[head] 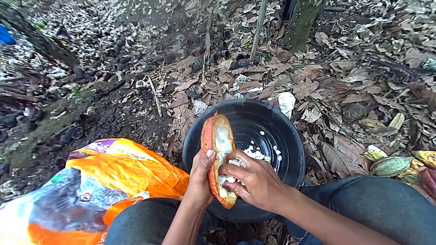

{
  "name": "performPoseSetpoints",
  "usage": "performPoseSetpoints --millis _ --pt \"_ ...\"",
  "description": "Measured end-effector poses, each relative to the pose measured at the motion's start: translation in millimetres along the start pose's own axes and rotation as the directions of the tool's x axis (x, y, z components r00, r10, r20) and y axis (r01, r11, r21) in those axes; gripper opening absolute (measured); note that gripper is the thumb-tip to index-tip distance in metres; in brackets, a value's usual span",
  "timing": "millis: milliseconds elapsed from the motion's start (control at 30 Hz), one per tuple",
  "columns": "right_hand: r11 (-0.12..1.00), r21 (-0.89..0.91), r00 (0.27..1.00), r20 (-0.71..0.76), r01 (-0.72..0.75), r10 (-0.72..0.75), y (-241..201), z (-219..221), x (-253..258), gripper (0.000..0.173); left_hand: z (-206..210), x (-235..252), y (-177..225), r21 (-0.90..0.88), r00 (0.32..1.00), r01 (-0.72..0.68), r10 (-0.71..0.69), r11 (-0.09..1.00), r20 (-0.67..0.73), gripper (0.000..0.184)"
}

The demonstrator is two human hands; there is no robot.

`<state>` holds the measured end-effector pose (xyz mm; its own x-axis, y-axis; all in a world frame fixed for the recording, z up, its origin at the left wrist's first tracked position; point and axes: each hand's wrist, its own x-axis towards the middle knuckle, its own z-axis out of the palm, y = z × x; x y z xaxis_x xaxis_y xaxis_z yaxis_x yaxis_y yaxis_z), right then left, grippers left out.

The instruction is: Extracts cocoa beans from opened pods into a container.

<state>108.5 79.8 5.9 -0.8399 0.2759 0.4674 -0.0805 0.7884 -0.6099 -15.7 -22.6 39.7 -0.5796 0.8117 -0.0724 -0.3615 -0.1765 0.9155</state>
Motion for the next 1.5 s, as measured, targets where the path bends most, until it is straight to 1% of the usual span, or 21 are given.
performPoseSetpoints --millis 133,233,300,400,467,533,600,700,900,1000,1067,1167,1267,1333,1500 --pt "1.0 0.014 0.998 -0.052 -0.027 0.028 -2 5 0 0.022 0 0 0 0.001 1.0 -0.019 0.019 1.0 -0.004 0.057" --pt "0.998 0.003 0.991 -0.12 -0.066 0.066 1 8 4 0.019 7 -4 -7 0.029 0.999 0.034 -0.034 0.999 -0.032 0.066" --pt "0.996 0.019 0.99 -0.117 -0.082 0.084 4 7 4 0.02 11 -5 -11 0.006 0.997 0.072 -0.072 0.997 -0.026 0.066" --pt "0.997 0.04 0.995 -0.069 -0.063 0.066 4 -2 4 0.021 10 -3 -8 -0.002 0.999 0.05 -0.05 0.999 0.004 0.061" --pt "0.996 0.076 0.999 0.009 -0.036 0.035 4 -12 5 0.024 9 -4 -4 -0.012 0.999 0.027 -0.027 1.0 0.024 0.056" --pt "0.994 0.104 0.995 0.099 -0.018 0.008 6 -21 6 0.031 7 -5 -2 -0.028 0.999 0.016 -0.015 0.999 0.045 0.053" --pt "0.994 0.112 0.99 0.144 -0.009 -0.008 7 -24 6 0.034 6 -5 -3 -0.03 0.999 0.021 -0.019 0.999 0.046 0.054" --pt "0.994 0.112 0.989 0.149 0.0 -0.017 6 -22 6 0.03 5 -7 -2 -0.036 0.999 0.031 -0.03 0.999 0.028 0.056" --pt "0.994 0.107 0.983 0.181 0.022 -0.041 7 -21 6 0.027 5 -6 -2 -0.026 0.999 0.014 -0.013 1.0 0.042 0.052" --pt "0.997 0.068 0.992 0.117 0.036 -0.043 9 -16 5 0.023 8 -7 -3 -0.024 0.999 0.022 -0.021 0.999 0.04 0.054" --pt "0.997 0.059 0.994 0.094 0.043 -0.049 10 -17 4 0.023 12 -7 -3 -0.046 0.999 0.022 -0.021 0.999 0.025 0.049" --pt "0.998 0.035 0.994 0.092 0.06 -0.063 8 -22 5 0.025 13 -7 -1 -0.06 0.999 0.001 0.002 0.998 0.04 0.045" --pt "0.997 -0.002 0.996 0.048 0.075 -0.075 6 -21 3 0.024 12 -7 0 -0.076 0.998 0.0 0.004 0.997 0.065 0.043" --pt "0.997 -0.023 0.997 0.013 0.072 -0.071 5 -18 2 0.024 11 -8 -1 -0.081 0.997 0.002 0.004 0.997 0.072 0.043" --pt "0.998 -0.04 0.998 -0.031 0.057 -0.058 3 -11 1 0.023 11 -9 0 -0.076 0.999 0.028 -0.025 0.997 0.036 0.047"
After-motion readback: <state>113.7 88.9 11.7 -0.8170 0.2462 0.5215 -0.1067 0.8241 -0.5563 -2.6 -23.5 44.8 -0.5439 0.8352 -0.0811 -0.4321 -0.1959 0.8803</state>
